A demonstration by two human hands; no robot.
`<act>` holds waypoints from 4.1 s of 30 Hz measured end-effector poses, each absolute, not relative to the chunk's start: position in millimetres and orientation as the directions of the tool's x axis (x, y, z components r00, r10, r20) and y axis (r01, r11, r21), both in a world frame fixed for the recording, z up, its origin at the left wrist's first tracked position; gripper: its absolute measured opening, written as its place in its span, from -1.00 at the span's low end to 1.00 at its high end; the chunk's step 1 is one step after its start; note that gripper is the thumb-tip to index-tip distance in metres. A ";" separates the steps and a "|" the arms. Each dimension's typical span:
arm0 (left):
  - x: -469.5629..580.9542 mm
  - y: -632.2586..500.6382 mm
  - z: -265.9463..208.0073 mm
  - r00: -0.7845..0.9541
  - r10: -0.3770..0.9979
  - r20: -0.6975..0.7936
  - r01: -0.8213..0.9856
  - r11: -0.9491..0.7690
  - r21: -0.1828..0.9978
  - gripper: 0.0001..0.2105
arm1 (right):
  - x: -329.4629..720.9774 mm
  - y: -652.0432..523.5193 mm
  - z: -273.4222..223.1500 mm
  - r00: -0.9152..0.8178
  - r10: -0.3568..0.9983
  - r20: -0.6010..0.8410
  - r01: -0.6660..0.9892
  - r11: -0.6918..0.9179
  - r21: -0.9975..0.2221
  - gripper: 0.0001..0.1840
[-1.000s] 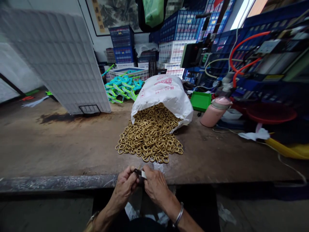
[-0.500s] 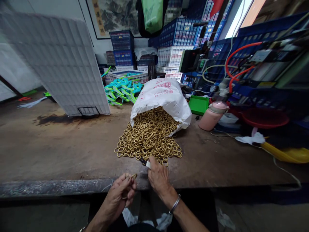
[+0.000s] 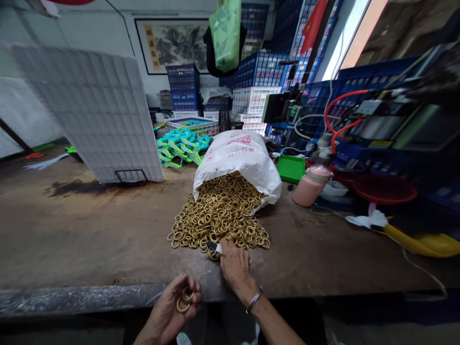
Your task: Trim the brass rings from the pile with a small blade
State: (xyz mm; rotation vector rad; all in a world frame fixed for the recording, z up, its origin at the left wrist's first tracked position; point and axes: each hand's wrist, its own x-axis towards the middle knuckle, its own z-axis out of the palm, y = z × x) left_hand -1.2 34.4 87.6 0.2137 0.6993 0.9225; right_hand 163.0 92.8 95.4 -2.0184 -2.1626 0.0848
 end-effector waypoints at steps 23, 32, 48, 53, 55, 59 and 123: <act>16.9 48.8 99.3 0.187 0.975 0.121 0.099 -0.142 0.985 -0.83 | 158.7 64.7 110.2 -0.280 0.957 -0.076 0.236 -0.009 -0.972 -0.68; 18.5 41.1 84.8 0.088 0.993 0.076 0.071 -0.082 0.994 -0.84 | 144.9 51.5 114.7 -0.295 0.870 -0.395 -0.178 -0.456 -0.872 -0.60; 14.2 41.6 95.5 0.197 0.946 -0.258 -0.199 0.296 0.934 -0.68 | 145.5 62.3 100.6 -0.142 0.985 -0.101 0.290 -0.056 -0.955 -0.78; 12.5 40.1 91.5 0.335 0.896 -0.291 -0.327 0.400 0.856 -0.70 | 148.1 62.7 100.3 -0.151 0.988 -0.030 0.401 0.034 -0.915 -0.83; 12.4 39.9 89.7 0.360 0.891 -0.276 -0.355 0.405 0.843 -0.70 | 148.9 62.0 98.1 -0.161 0.987 -0.020 0.398 0.046 -0.916 -0.84; 12.5 39.7 88.5 0.361 0.891 -0.274 -0.362 0.405 0.840 -0.70 | 149.1 60.9 98.3 -0.170 0.985 -0.038 0.359 0.026 -0.933 -0.84; 21.2 32.7 97.5 0.140 0.984 -0.112 -0.114 0.129 0.985 -0.78 | 177.2 50.2 117.8 -0.048 0.964 -0.261 0.162 -0.250 -0.954 -0.84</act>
